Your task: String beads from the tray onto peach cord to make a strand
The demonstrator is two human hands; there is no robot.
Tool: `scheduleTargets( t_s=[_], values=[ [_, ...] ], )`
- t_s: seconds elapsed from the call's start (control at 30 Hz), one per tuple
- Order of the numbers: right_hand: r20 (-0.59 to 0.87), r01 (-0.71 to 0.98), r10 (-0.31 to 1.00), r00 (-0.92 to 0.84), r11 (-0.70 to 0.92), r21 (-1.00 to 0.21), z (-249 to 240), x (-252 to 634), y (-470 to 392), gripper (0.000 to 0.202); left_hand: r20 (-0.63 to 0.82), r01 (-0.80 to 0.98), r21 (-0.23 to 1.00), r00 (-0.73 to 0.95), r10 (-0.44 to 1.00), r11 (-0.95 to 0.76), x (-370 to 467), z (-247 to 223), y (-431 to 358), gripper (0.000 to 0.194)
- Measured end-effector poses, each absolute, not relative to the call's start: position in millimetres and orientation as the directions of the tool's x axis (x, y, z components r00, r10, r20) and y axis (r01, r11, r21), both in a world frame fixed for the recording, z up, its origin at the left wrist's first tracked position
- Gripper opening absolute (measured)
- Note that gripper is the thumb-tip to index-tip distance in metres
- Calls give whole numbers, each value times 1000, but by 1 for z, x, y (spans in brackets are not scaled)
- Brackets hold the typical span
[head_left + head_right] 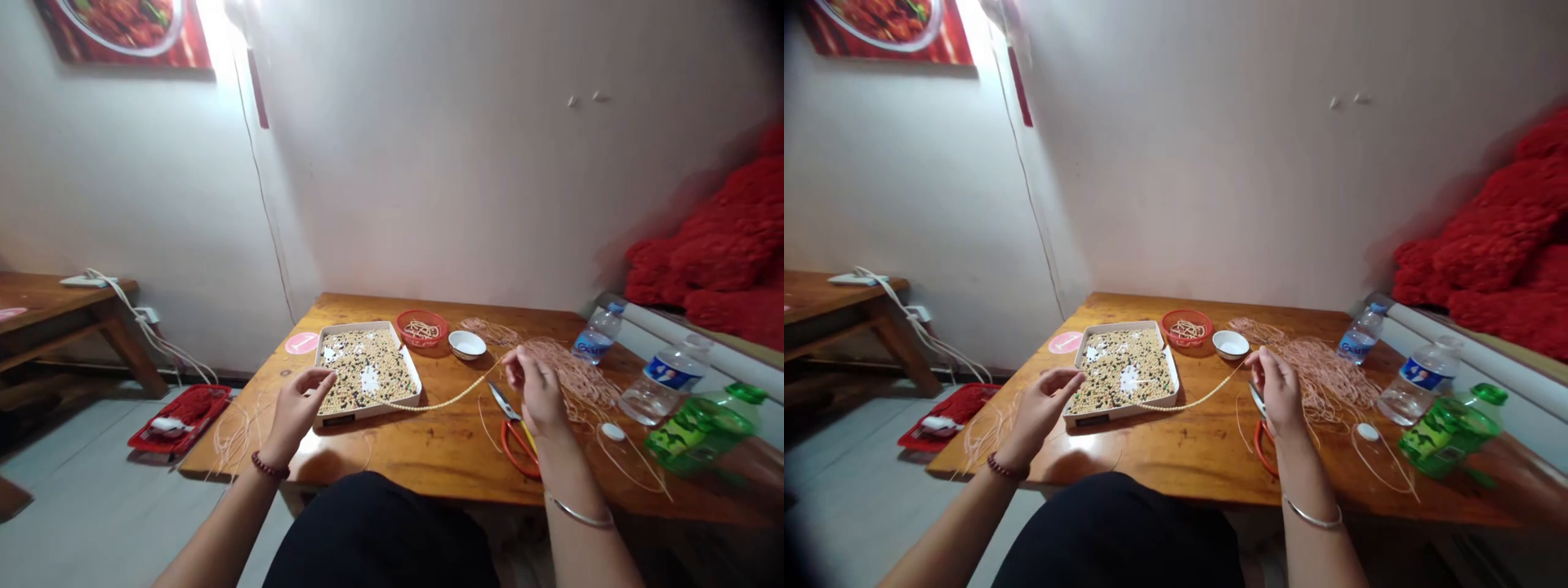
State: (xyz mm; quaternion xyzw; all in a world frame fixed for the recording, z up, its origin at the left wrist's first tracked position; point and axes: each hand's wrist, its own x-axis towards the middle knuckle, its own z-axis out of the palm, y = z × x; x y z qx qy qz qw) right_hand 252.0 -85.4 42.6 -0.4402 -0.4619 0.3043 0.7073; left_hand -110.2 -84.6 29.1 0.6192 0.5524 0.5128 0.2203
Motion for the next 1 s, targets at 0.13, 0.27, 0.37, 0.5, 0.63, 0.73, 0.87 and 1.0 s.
scheduleTargets(
  t_s=[0.13,0.27,0.37,0.5,0.63,0.73,0.87,1.0],
  values=[
    [542,46,757,364,566,-823,80,243,-59,33,463,349,834,-22,886,-427,-77,48,-45,32],
    [456,-260,847,274,521,-813,83,222,-31,34,524,354,783,66,849,-511,-46,47,-4,32],
    [383,-407,885,266,463,-787,68,209,-8,29,498,283,820,74,864,-497,-31,39,18,33],
    [205,-549,946,250,313,-775,38,202,15,23,525,277,818,-1,851,-504,-20,24,28,35],
    [227,-474,925,305,354,-806,21,205,24,23,549,344,769,75,833,-538,-3,24,20,33],
    [271,-450,913,305,390,-803,21,208,22,27,516,221,815,141,845,-535,18,36,8,30],
    [250,-449,927,281,357,-819,20,209,17,31,306,-106,952,320,896,-287,41,42,-10,30],
    [224,-389,925,307,337,-857,4,212,23,37,205,-160,976,480,853,-145,50,25,-24,23]
  ],
)
